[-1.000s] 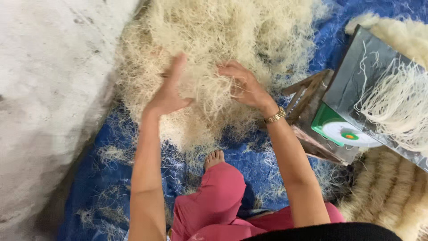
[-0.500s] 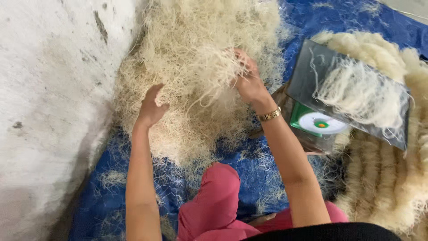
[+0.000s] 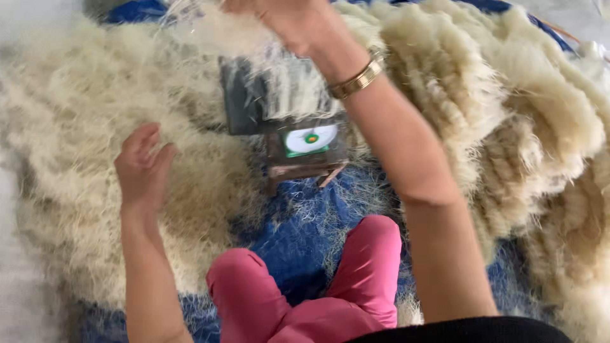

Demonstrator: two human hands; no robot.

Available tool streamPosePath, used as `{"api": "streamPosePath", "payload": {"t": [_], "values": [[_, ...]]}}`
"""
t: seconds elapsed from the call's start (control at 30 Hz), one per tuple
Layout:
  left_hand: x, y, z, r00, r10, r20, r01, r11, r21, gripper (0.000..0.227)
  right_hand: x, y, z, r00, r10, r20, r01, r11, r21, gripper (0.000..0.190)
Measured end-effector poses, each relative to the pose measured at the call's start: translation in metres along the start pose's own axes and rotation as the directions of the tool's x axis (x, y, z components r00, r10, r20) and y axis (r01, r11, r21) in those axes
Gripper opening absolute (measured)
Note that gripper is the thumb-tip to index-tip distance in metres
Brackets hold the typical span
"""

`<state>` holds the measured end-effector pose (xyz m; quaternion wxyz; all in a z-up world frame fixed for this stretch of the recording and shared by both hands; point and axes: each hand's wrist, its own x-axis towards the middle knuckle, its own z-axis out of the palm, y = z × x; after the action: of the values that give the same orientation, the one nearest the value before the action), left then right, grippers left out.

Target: The person sits on a blue tarp and repeatedly picks up handfuls of white fibrous material, places them on a small scale to weigh, and then sets them aside. The process is repeated multiple times with different portions of the fiber.

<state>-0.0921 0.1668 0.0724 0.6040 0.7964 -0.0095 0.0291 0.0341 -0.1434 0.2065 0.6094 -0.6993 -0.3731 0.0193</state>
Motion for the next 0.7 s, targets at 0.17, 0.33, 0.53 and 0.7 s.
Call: {"api": "streamPosePath", "payload": {"t": [0.17, 0.33, 0.53, 0.7], "values": [[0.043, 0.036, 0.089, 0.972, 0.177, 0.155, -0.195, 0.974, 0.114, 0.046, -0.055, -0.032, -0.042, 0.792, 0.302, -0.53, -0.599, 0.55, -0.582, 0.026], [0.074, 0.03, 0.157, 0.967, 0.074, 0.242, -0.103, 0.989, 0.11, 0.055, -0.083, 0.054, -0.052, 0.829, -0.04, -0.558, -0.498, 0.403, -0.768, 0.039], [0.096, 0.007, 0.169, 0.927, -0.166, 0.335, 0.17, 0.985, 0.016, 0.079, -0.096, 0.063, -0.003, 0.883, 0.37, -0.29, -0.397, 0.256, -0.881, 0.093], [0.076, 0.052, 0.148, 0.941, -0.174, 0.29, 0.159, 0.985, 0.072, 0.081, -0.09, -0.002, -0.029, 0.827, 0.555, -0.085, -0.426, 0.522, -0.739, 0.115]]}}
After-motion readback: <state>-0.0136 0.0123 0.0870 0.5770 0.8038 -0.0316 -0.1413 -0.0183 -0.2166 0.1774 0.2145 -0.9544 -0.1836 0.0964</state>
